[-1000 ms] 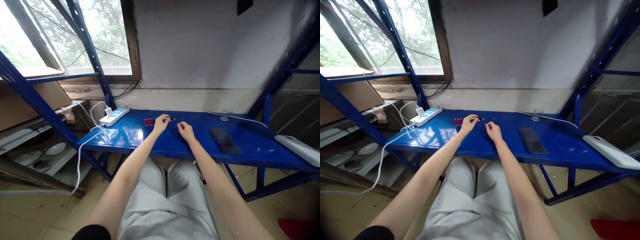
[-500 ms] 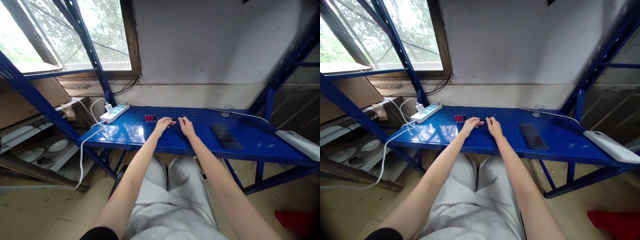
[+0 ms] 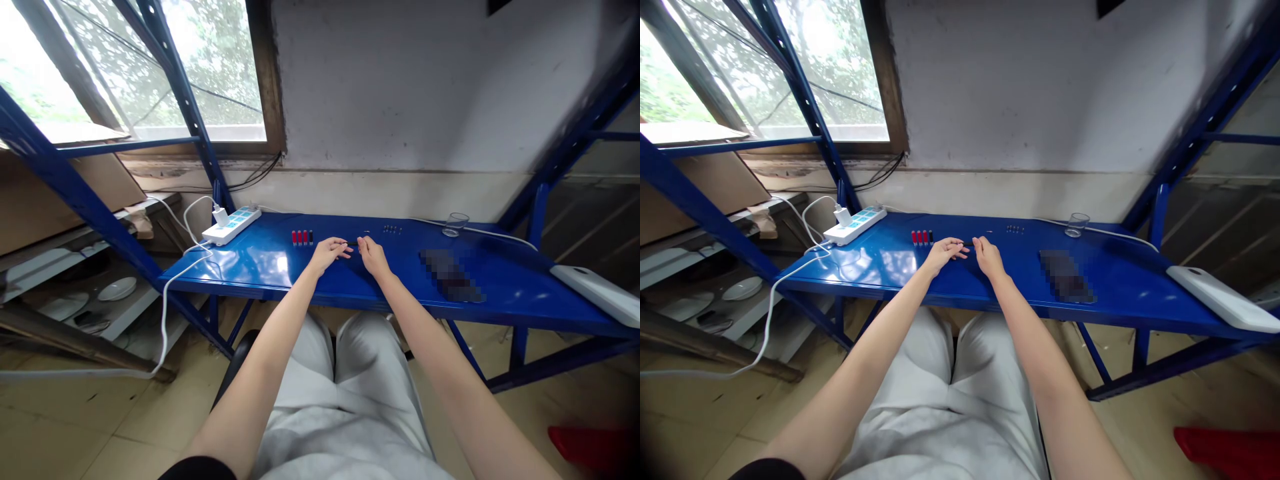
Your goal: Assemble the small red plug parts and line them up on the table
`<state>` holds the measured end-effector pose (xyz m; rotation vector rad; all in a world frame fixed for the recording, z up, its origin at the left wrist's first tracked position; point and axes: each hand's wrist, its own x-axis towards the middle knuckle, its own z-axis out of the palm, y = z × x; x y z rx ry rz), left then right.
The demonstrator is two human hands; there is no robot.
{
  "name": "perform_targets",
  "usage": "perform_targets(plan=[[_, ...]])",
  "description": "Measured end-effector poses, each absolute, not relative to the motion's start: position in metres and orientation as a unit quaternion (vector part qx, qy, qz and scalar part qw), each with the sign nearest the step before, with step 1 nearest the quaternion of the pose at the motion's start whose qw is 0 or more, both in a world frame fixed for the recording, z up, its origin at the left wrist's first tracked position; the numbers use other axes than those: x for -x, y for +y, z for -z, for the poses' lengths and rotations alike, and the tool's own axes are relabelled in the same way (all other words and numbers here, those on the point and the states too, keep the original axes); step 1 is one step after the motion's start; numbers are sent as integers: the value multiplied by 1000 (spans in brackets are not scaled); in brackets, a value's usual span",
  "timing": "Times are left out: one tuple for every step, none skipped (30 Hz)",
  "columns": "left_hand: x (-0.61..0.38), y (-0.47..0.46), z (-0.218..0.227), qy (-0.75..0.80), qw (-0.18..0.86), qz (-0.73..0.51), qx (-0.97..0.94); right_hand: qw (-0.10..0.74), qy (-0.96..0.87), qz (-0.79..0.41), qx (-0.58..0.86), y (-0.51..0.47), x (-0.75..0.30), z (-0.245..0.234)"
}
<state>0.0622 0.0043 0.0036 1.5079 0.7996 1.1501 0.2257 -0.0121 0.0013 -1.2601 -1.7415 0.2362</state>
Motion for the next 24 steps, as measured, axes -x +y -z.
perform_targets(plan=[[-62,5,-4,336,512,-482,-627,469,-714,-92,511,-13,-225,-2],[-62,5,-3,339,509,-485,-626,468,-717,-86,509,-13,-224,-2],[-62,6,-3,342,506,-487,-624,466,-721,-80,507,-14,-224,-3],[-62,7,-3,345,504,-489,-623,464,-724,-73,505,-14,-223,-3],[-62,7,-3,347,504,-489,-621,462,-727,-66,504,-15,-222,-4],[-63,7,-3,348,505,-488,-621,460,-729,-59,503,-15,-222,-4],[-63,7,-3,349,508,-486,-620,459,-731,-52,502,-15,-221,-4],[-63,7,-4,349,511,-484,-618,458,-732,-44,502,-15,-221,-4],[-63,6,-5,349,516,-481,-617,458,-734,-37,501,-15,-220,-3],[-63,5,-6,348,522,-478,-615,457,-735,-31,501,-15,-220,-3],[-63,3,-7,349,527,-475,-612,455,-736,-27,501,-15,-220,-2],[-64,2,-9,350,531,-473,-610,453,-737,-25,501,-15,-220,-2],[-64,0,-10,353,534,-471,-607,449,-739,-25,501,-15,-220,-2],[-64,-1,-12,358,535,-469,-604,447,-741,-26,501,-15,-220,-2],[-64,-2,-13,363,536,-469,-601,445,-742,-28,500,-15,-220,-2],[-64,-3,-13,368,536,-470,-598,444,-744,-29,499,-15,-220,-2],[-64,-3,-14,371,535,-472,-594,442,-746,-29,498,-15,-219,-2],[-64,-3,-14,374,534,-476,-590,443,-746,-30,496,-16,-219,-3],[-64,-3,-13,376,532,-480,-587,443,-747,-30,496,-16,-219,-3],[-64,-2,-12,377,529,-485,-585,443,-747,-30,495,-16,-219,-3],[-64,-2,-11,378,527,-490,-582,443,-747,-31,495,-17,-219,-3],[-64,-1,-10,380,524,-495,-580,443,-747,-33,494,-17,-219,-3],[-64,0,-10,382,521,-499,-578,443,-748,-35,493,-17,-219,-3],[-64,1,-9,385,518,-502,-577,444,-748,-36,492,-16,-219,-2]])
